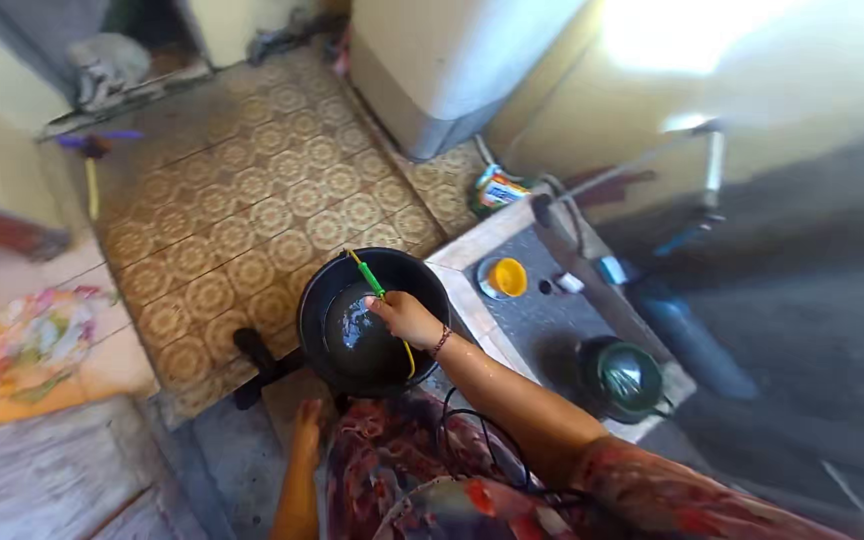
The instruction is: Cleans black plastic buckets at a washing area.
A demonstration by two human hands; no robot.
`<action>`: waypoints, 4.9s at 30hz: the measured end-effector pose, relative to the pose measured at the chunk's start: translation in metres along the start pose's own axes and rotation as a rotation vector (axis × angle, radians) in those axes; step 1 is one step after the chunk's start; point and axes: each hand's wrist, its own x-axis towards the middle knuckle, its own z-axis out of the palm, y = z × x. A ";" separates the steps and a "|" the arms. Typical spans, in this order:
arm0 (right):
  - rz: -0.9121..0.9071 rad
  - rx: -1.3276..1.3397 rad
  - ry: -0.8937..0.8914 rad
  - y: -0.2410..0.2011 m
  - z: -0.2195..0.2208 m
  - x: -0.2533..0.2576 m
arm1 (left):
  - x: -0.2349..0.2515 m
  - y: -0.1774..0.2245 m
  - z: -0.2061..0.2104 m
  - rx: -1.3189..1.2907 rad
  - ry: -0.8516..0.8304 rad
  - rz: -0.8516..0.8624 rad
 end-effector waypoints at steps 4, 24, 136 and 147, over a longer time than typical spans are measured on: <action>0.045 0.047 0.102 0.040 -0.065 -0.054 | 0.013 0.032 0.120 -0.136 -0.158 -0.180; 0.165 0.207 0.296 0.249 -0.372 -0.104 | -0.054 0.086 0.468 0.312 -0.090 -0.148; 0.372 0.008 0.431 0.423 -0.408 -0.028 | -0.009 0.067 0.531 0.947 -0.399 -0.115; 0.486 -0.039 0.426 0.396 -0.350 -0.039 | 0.001 0.064 0.395 0.902 -0.231 -0.130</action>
